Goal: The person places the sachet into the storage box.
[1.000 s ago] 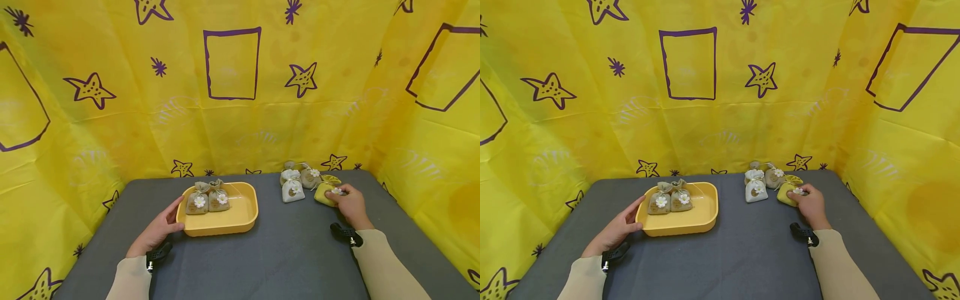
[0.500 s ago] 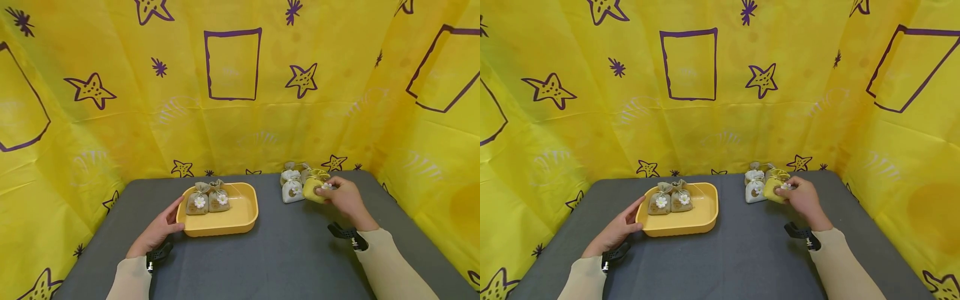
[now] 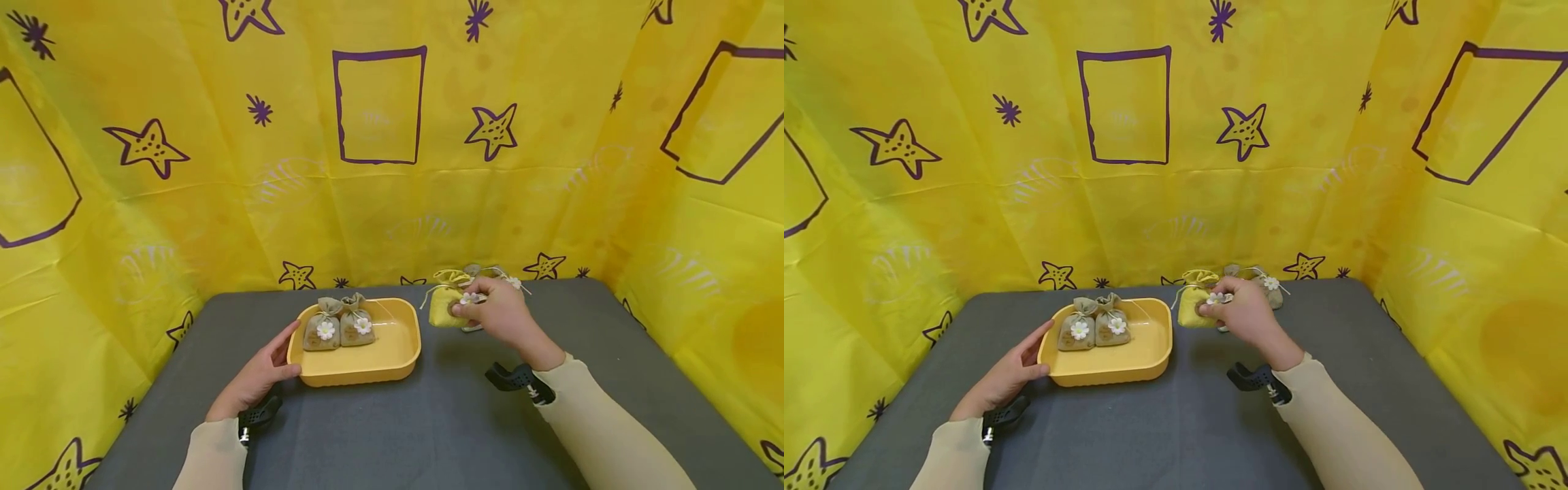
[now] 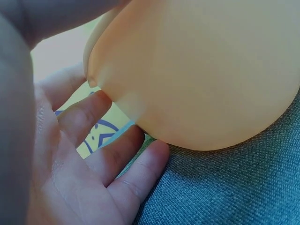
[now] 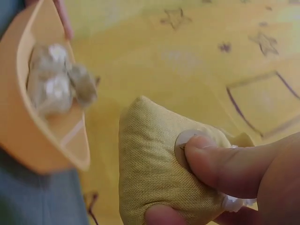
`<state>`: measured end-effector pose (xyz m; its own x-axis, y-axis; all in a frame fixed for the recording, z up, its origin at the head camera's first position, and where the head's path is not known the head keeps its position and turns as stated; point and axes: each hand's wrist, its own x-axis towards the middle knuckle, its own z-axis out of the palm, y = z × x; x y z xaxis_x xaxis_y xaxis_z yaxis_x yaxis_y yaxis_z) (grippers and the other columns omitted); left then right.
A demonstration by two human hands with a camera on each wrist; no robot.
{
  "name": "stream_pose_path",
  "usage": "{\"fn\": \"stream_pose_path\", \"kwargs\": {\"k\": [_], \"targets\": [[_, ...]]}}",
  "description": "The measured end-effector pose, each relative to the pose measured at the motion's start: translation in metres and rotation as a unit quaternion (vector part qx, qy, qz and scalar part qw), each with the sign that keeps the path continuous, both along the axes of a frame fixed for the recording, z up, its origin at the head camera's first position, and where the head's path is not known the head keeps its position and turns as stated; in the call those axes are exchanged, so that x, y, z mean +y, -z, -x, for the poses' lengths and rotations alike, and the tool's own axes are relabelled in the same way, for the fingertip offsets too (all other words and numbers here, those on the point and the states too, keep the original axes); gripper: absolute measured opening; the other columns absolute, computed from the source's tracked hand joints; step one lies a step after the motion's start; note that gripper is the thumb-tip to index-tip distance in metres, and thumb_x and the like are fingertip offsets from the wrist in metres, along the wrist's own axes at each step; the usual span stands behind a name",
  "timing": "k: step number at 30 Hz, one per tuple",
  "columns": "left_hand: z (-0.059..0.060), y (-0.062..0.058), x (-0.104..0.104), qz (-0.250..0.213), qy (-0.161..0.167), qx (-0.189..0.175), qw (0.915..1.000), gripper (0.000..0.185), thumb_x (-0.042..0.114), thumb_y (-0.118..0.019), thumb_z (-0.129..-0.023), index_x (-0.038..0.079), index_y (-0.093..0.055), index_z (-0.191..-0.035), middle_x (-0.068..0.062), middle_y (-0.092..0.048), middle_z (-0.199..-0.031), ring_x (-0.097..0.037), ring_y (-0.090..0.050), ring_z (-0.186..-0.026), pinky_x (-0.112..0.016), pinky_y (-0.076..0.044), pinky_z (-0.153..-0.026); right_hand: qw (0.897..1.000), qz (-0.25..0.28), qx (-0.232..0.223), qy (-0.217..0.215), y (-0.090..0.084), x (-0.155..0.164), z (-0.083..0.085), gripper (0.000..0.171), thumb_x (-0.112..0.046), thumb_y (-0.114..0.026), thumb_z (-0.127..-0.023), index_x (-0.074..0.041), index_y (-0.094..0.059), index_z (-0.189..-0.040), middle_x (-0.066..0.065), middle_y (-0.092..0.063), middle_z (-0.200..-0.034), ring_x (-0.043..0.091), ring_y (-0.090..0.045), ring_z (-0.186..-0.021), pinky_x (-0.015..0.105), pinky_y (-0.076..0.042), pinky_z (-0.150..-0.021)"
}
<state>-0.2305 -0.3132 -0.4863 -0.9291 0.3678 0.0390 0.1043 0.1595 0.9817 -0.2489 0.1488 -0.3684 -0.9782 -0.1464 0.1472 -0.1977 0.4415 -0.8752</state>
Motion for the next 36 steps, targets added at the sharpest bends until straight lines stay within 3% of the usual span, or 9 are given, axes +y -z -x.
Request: {"fn": "stream_pose_path", "kwargs": {"k": [5,11,15,23,25,29,31,36], "targets": [[-0.002,0.000,-0.001,0.002,-0.002,-0.002,1.0000,0.086,0.010,-0.068,-0.095,0.012,-0.013,-0.161,-0.016,-0.011,-0.164,-0.036,-0.019,-0.147,-0.026,-0.038,-0.103,0.999,-0.001,-0.012,-0.038,0.001,-0.039,0.003,0.019,-0.013,-0.084,-0.082,-0.008,-0.069,-0.092,0.013,-0.065,-0.100,0.024,-0.068,-0.067,0.037,-0.058,-0.057],[-0.002,0.000,-0.002,0.009,-0.003,0.000,1.0000,0.086,0.011,-0.068,-0.095,0.012,-0.013,-0.161,-0.016,-0.011,-0.164,-0.037,-0.020,-0.146,-0.026,-0.038,-0.103,0.997,-0.026,-0.022,-0.065,0.017,-0.080,0.015,0.015,-0.009,-0.080,-0.085,-0.009,-0.069,-0.095,0.009,-0.065,-0.105,0.026,-0.068,-0.067,0.033,-0.058,-0.057],[-0.001,0.001,-0.001,-0.001,0.002,-0.001,1.0000,0.086,0.009,-0.068,-0.095,0.012,-0.013,-0.161,-0.015,-0.011,-0.164,-0.035,-0.020,-0.146,-0.027,-0.038,-0.103,0.997,-0.052,-0.031,-0.048,0.026,-0.096,0.023,0.016,-0.009,-0.080,-0.085,-0.008,-0.068,-0.096,0.007,-0.065,-0.094,0.029,-0.069,-0.067,0.032,-0.057,-0.057],[0.000,-0.001,0.002,-0.008,0.008,0.000,0.9999,0.087,0.006,-0.068,-0.095,0.010,-0.012,-0.161,-0.015,-0.011,-0.164,-0.035,-0.019,-0.147,-0.024,-0.038,-0.102,0.994,-0.102,-0.021,-0.016,0.035,-0.106,0.033,0.018,-0.014,-0.080,-0.086,-0.009,-0.068,-0.098,0.002,-0.064,-0.085,0.018,-0.062,-0.064,0.031,-0.054,-0.058],[0.000,-0.001,0.002,-0.011,0.006,0.000,0.9999,0.087,0.006,-0.068,-0.094,0.010,-0.013,-0.161,-0.015,-0.011,-0.164,-0.035,-0.019,-0.147,-0.024,-0.038,-0.102,0.990,-0.140,0.005,-0.013,0.039,-0.107,0.037,0.017,-0.019,-0.079,-0.087,-0.011,-0.069,-0.099,0.001,-0.065,-0.085,0.018,-0.062,-0.068,0.032,-0.052,-0.059],[0.001,-0.002,0.002,-0.006,-0.001,-0.001,1.0000,0.087,0.008,-0.069,-0.094,0.011,-0.013,-0.161,-0.015,-0.011,-0.164,-0.035,-0.020,-0.147,-0.023,-0.039,-0.101,0.970,-0.237,0.057,0.004,0.053,-0.106,0.047,0.011,-0.027,-0.074,-0.092,-0.018,-0.070,-0.095,-0.002,-0.068,-0.090,0.019,-0.057,-0.080,0.033,-0.047,-0.062],[0.002,-0.003,0.002,0.000,-0.002,-0.003,1.0000,0.087,0.010,-0.069,-0.095,0.012,-0.013,-0.161,-0.014,-0.011,-0.164,-0.035,-0.020,-0.147,-0.023,-0.040,-0.101,0.966,-0.251,0.059,0.008,0.062,-0.103,0.051,0.011,-0.027,-0.075,-0.091,-0.018,-0.069,-0.094,-0.001,-0.069,-0.095,0.021,-0.057,-0.082,0.035,-0.047,-0.063],[0.001,-0.003,0.002,-0.002,-0.003,-0.008,1.0000,0.086,0.009,-0.069,-0.095,0.011,-0.013,-0.161,-0.015,-0.011,-0.164,-0.036,-0.021,-0.146,-0.024,-0.040,-0.101,0.983,-0.183,0.006,-0.036,0.077,-0.099,0.058,0.035,-0.026,-0.083,-0.083,-0.013,-0.062,-0.108,0.005,-0.064,-0.115,0.022,-0.058,-0.095,0.038,-0.049,-0.079]]}}
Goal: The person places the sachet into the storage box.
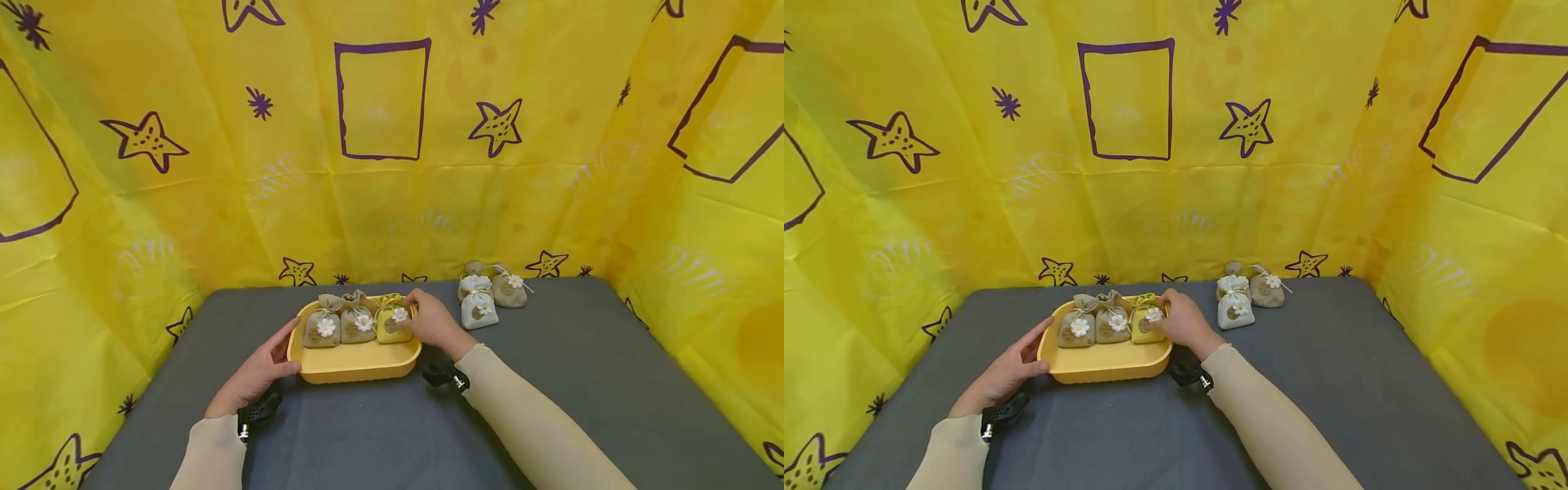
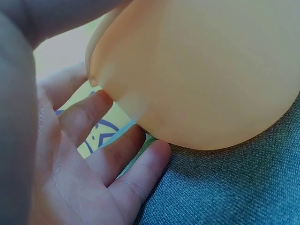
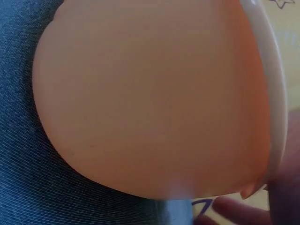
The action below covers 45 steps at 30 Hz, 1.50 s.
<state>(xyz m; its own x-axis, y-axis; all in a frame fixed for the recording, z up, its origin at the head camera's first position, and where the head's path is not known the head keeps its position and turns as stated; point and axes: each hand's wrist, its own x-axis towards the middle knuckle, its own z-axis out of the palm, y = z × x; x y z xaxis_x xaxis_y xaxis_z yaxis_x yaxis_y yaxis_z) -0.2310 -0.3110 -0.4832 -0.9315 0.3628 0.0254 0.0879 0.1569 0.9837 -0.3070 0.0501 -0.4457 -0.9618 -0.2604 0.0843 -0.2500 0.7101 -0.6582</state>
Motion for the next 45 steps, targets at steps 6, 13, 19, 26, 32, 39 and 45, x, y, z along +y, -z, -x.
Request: {"fn": "stream_pose_path", "kwargs": {"k": [6,13,19,26,32,39,45], "targets": [[0.000,-0.002,0.000,-0.003,0.003,0.001,1.0000,0.088,0.010,-0.069,-0.094,0.011,-0.012,-0.161,-0.016,-0.011,-0.164,-0.036,-0.020,-0.146,-0.024,-0.040,-0.101,0.999,-0.029,-0.040,-0.021,-0.002,-0.004,0.004,0.051,-0.027,-0.087,-0.078,-0.012,-0.054,-0.112,0.007,-0.063,-0.108,0.022,-0.056,-0.089,0.036,-0.048,-0.075],[-0.001,-0.002,0.000,-0.015,0.013,0.004,0.9998,0.088,0.004,-0.068,-0.094,0.009,-0.011,-0.161,-0.016,-0.009,-0.164,-0.036,-0.017,-0.147,-0.022,-0.039,-0.102,0.987,-0.158,-0.031,0.024,-0.014,-0.016,0.004,0.041,-0.035,-0.087,-0.078,-0.015,-0.060,-0.101,0.001,-0.062,-0.086,0.023,-0.057,-0.078,0.036,-0.046,-0.061],[-0.001,-0.002,0.000,-0.006,0.014,0.004,0.9999,0.088,0.006,-0.068,-0.094,0.010,-0.010,-0.161,-0.017,-0.008,-0.164,-0.037,-0.017,-0.147,-0.024,-0.038,-0.103,0.980,-0.190,-0.017,0.049,-0.014,-0.019,0.000,0.041,-0.039,-0.085,-0.079,-0.015,-0.071,-0.110,-0.002,-0.066,-0.092,0.023,-0.060,-0.084,0.039,-0.050,-0.062],[-0.001,0.002,-0.001,0.000,0.007,0.005,1.0000,0.088,0.008,-0.068,-0.094,0.011,-0.012,-0.161,-0.016,-0.009,-0.164,-0.036,-0.018,-0.147,-0.024,-0.038,-0.102,0.997,-0.050,0.002,0.051,0.001,-0.008,-0.004,0.038,-0.039,-0.077,-0.088,-0.012,-0.060,-0.110,0.006,-0.066,-0.099,0.026,-0.061,-0.083,0.040,-0.050,-0.067],[0.000,0.001,-0.002,-0.002,0.005,0.006,1.0000,0.087,0.009,-0.068,-0.095,0.012,-0.012,-0.161,-0.016,-0.008,-0.165,-0.037,-0.017,-0.147,-0.025,-0.039,-0.102,0.977,0.201,-0.013,0.064,0.015,0.024,-0.014,0.059,-0.049,-0.063,-0.096,-0.013,-0.045,-0.139,0.016,-0.053,-0.136,0.035,-0.060,-0.112,0.049,-0.054,-0.084],[0.000,0.002,-0.001,0.002,0.003,0.003,1.0000,0.087,0.009,-0.068,-0.095,0.013,-0.012,-0.161,-0.016,-0.010,-0.164,-0.037,-0.019,-0.146,-0.025,-0.039,-0.102,0.931,0.353,0.024,0.093,0.017,0.070,-0.031,0.054,-0.032,-0.067,-0.097,-0.002,-0.044,-0.136,0.020,-0.050,-0.132,0.030,-0.062,-0.100,0.046,-0.057,-0.074],[-0.001,0.000,0.001,0.011,0.000,0.001,0.9999,0.087,0.010,-0.068,-0.095,0.012,-0.012,-0.161,-0.017,-0.009,-0.164,-0.039,-0.018,-0.146,-0.026,-0.040,-0.102,0.890,0.425,0.004,0.166,0.017,0.111,-0.042,0.052,-0.020,-0.066,-0.098,0.004,-0.039,-0.135,0.017,-0.047,-0.125,0.031,-0.057,-0.103,0.049,-0.057,-0.079]]}}
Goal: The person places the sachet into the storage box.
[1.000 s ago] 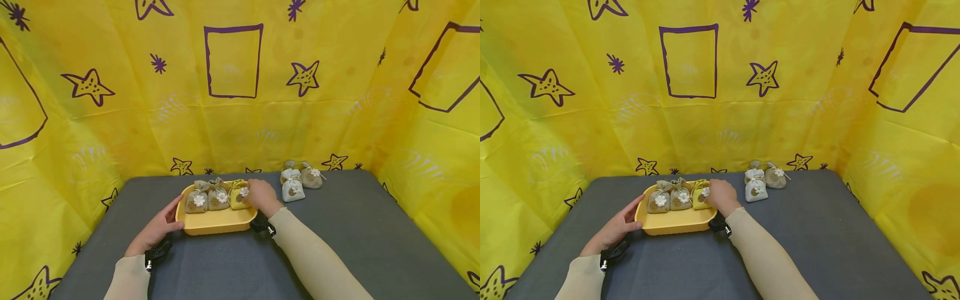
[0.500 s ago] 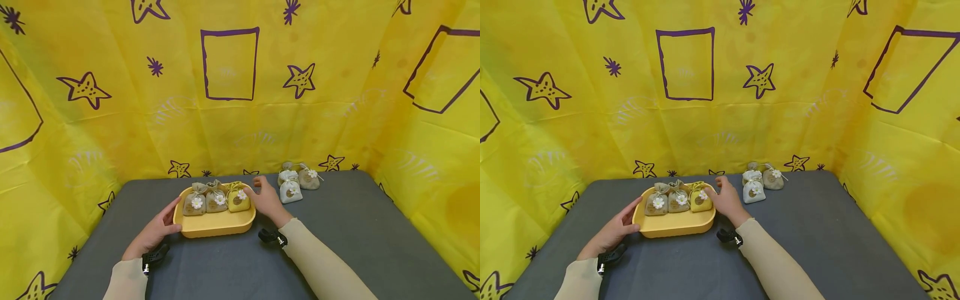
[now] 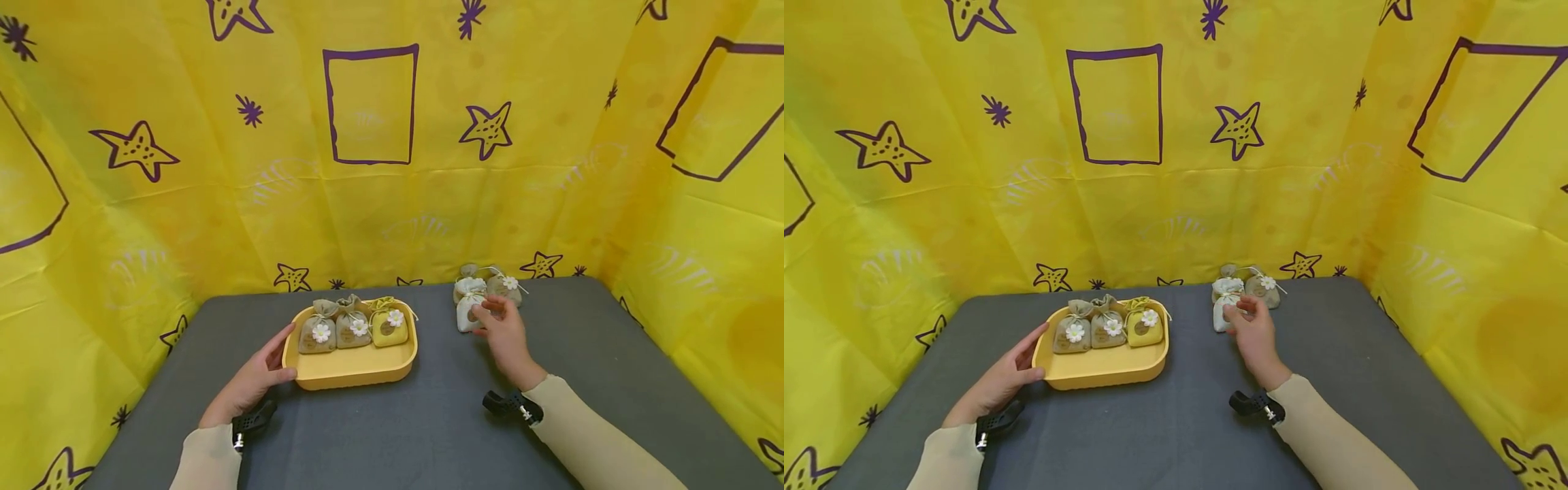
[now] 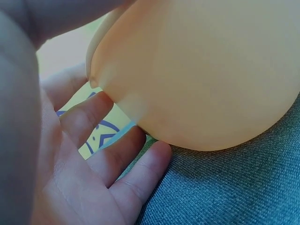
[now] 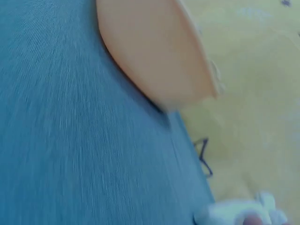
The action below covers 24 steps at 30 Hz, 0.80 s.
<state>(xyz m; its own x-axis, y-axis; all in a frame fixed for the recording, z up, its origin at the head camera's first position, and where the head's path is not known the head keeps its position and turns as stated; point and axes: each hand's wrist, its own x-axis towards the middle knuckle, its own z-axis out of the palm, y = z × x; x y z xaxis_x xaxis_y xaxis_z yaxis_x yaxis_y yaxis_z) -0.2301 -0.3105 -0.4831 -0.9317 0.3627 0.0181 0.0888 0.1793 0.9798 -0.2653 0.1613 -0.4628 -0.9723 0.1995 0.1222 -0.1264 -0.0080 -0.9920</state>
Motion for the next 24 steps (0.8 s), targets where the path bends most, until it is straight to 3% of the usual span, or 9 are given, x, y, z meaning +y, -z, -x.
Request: {"fn": "stream_pose_path", "kwargs": {"k": [5,11,17,24], "targets": [[0.000,-0.001,0.000,0.004,-0.002,-0.003,1.0000,0.086,0.011,-0.068,-0.095,0.013,-0.012,-0.161,-0.017,-0.009,-0.164,-0.039,-0.017,-0.147,-0.027,-0.039,-0.103,0.997,0.064,-0.045,0.025,0.003,0.034,0.000,0.061,-0.025,-0.069,-0.097,0.000,-0.034,-0.140,0.011,-0.042,-0.125,0.032,-0.052,-0.112,0.051,-0.053,-0.088],[0.000,0.001,-0.001,-0.002,0.001,-0.004,1.0000,0.086,0.010,-0.067,-0.096,0.012,-0.011,-0.161,-0.017,-0.008,-0.164,-0.039,-0.017,-0.147,-0.026,-0.040,-0.102,0.990,0.111,-0.083,-0.026,0.008,0.060,0.001,0.071,-0.030,-0.065,-0.099,-0.008,-0.023,-0.152,0.012,-0.031,-0.141,0.038,-0.034,-0.132,0.051,-0.044,-0.101],[0.001,0.002,-0.002,-0.011,0.006,-0.003,0.9999,0.086,0.009,-0.066,-0.096,0.012,-0.011,-0.161,-0.017,-0.008,-0.164,-0.039,-0.018,-0.147,-0.026,-0.041,-0.101,0.989,0.083,-0.058,-0.105,0.016,0.072,0.002,0.073,-0.021,-0.062,-0.101,-0.006,-0.017,-0.157,0.019,-0.013,-0.159,0.035,-0.032,-0.134,0.053,-0.045,-0.100],[0.000,0.001,-0.001,-0.009,0.005,-0.006,0.9999,0.086,0.010,-0.067,-0.096,0.011,-0.011,-0.161,-0.018,-0.008,-0.164,-0.040,-0.017,-0.146,-0.023,-0.042,-0.100,0.987,0.048,-0.040,-0.145,0.023,0.079,0.010,0.075,-0.011,-0.063,-0.099,-0.005,-0.017,-0.158,0.019,-0.009,-0.161,0.034,-0.037,-0.128,0.050,-0.051,-0.093]]}}
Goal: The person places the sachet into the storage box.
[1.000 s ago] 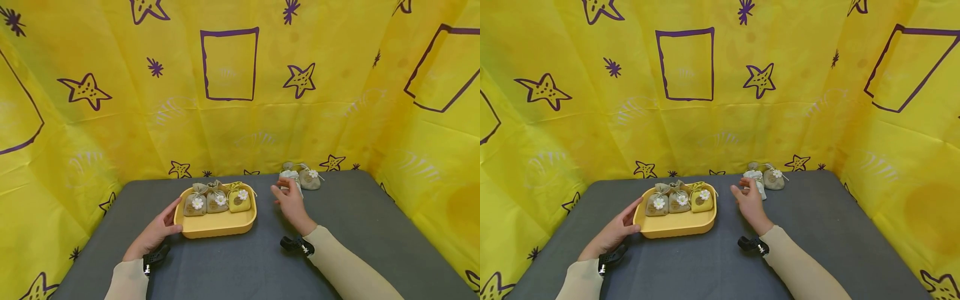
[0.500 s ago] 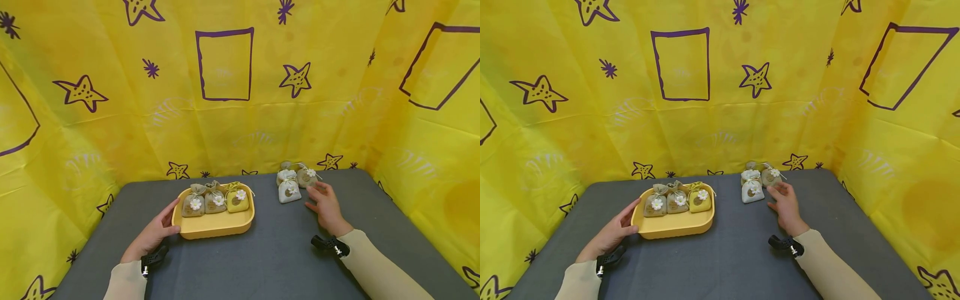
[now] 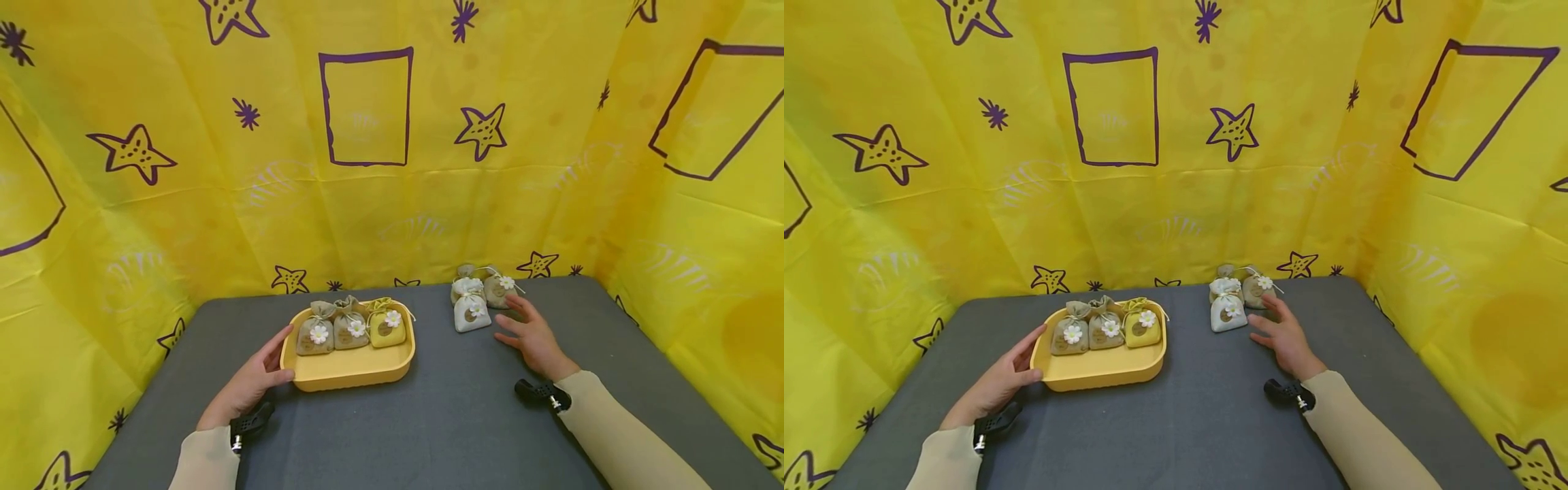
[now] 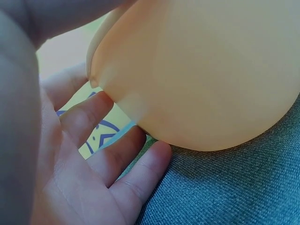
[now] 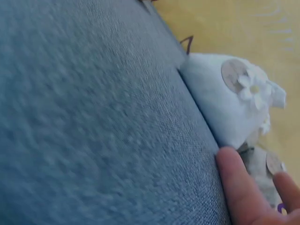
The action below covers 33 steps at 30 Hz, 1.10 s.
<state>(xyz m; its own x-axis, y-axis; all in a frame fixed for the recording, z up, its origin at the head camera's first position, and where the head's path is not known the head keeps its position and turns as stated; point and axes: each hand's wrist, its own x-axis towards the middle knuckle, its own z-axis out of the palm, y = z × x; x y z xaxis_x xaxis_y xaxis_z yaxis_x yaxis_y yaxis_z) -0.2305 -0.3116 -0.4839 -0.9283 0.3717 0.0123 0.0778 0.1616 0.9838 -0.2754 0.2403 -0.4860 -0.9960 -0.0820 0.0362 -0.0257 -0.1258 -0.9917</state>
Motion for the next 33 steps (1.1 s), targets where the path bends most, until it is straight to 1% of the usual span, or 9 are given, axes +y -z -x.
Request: {"fn": "stream_pose_path", "kwargs": {"k": [4,9,15,17,22,25,29,33], "targets": [[0.000,0.000,0.000,0.000,-0.002,0.001,1.0000,0.086,0.010,-0.067,-0.096,0.011,-0.011,-0.161,-0.019,-0.008,-0.164,-0.040,-0.018,-0.146,-0.022,-0.042,-0.098,1.000,-0.019,0.007,-0.024,0.002,0.002,0.007,0.078,-0.010,-0.067,-0.097,-0.005,-0.019,-0.158,0.021,-0.009,-0.160,0.038,-0.037,-0.129,0.050,-0.053,-0.090],[0.000,0.000,0.000,-0.001,-0.005,0.001,1.0000,0.086,0.009,-0.067,-0.096,0.012,-0.012,-0.161,-0.019,-0.008,-0.164,-0.040,-0.019,-0.146,-0.022,-0.043,-0.098,0.998,-0.036,0.004,-0.053,0.002,-0.003,0.017,0.081,-0.010,-0.069,-0.095,-0.006,-0.019,-0.158,0.022,-0.012,-0.159,0.043,-0.034,-0.134,0.049,-0.053,-0.090],[0.000,-0.001,0.000,-0.003,-0.002,-0.002,1.0000,0.086,0.009,-0.067,-0.096,0.011,-0.011,-0.161,-0.019,-0.008,-0.164,-0.040,-0.019,-0.146,-0.023,-0.043,-0.098,0.997,-0.047,0.005,-0.069,-0.002,-0.013,0.023,0.078,-0.005,-0.068,-0.095,-0.004,-0.021,-0.157,0.023,-0.013,-0.159,0.046,-0.029,-0.137,0.049,-0.053,-0.090],[0.000,-0.002,0.001,-0.005,-0.002,-0.004,1.0000,0.086,0.009,-0.067,-0.096,0.011,-0.011,-0.161,-0.019,-0.009,-0.164,-0.039,-0.019,-0.146,-0.023,-0.043,-0.098,0.996,-0.053,0.004,-0.067,-0.003,-0.016,0.025,0.076,-0.003,-0.068,-0.095,-0.004,-0.024,-0.156,0.022,-0.016,-0.159,0.045,-0.031,-0.135,0.048,-0.053,-0.089],[0.000,-0.001,0.001,-0.007,-0.003,-0.008,0.9999,0.086,0.009,-0.067,-0.096,0.011,-0.011,-0.161,-0.018,-0.008,-0.164,-0.039,-0.018,-0.146,-0.027,-0.042,-0.100,0.996,-0.070,0.006,-0.062,0.001,-0.019,0.031,0.074,-0.002,-0.070,-0.093,-0.004,-0.029,-0.155,0.021,-0.024,-0.155,0.035,-0.046,-0.122,0.045,-0.055,-0.086],[0.000,-0.002,0.001,-0.006,-0.003,-0.009,0.9999,0.086,0.010,-0.067,-0.096,0.011,-0.011,-0.161,-0.019,-0.008,-0.164,-0.039,-0.018,-0.146,-0.027,-0.042,-0.101,0.995,-0.078,0.007,-0.062,0.003,-0.019,0.034,0.075,-0.003,-0.072,-0.092,-0.005,-0.031,-0.155,0.022,-0.028,-0.153,0.030,-0.051,-0.116,0.043,-0.056,-0.084],[0.000,-0.002,0.001,-0.004,-0.005,-0.009,0.9999,0.086,0.010,-0.067,-0.096,0.012,-0.011,-0.161,-0.019,-0.007,-0.164,-0.040,-0.018,-0.146,-0.025,-0.043,-0.100,0.993,-0.098,0.013,-0.070,0.003,-0.019,0.034,0.076,-0.005,-0.073,-0.091,-0.006,-0.033,-0.155,0.022,-0.028,-0.153,0.029,-0.054,-0.111,0.041,-0.056,-0.083],[0.000,-0.002,0.001,-0.002,-0.006,-0.008,0.9999,0.086,0.011,-0.067,-0.096,0.012,-0.012,-0.161,-0.018,-0.008,-0.164,-0.040,-0.017,-0.146,-0.027,-0.042,-0.101,0.987,-0.131,0.029,-0.084,0.004,-0.019,0.034,0.076,-0.007,-0.074,-0.091,-0.008,-0.034,-0.155,0.022,-0.026,-0.154,0.033,-0.054,-0.113,0.038,-0.056,-0.083]]}}
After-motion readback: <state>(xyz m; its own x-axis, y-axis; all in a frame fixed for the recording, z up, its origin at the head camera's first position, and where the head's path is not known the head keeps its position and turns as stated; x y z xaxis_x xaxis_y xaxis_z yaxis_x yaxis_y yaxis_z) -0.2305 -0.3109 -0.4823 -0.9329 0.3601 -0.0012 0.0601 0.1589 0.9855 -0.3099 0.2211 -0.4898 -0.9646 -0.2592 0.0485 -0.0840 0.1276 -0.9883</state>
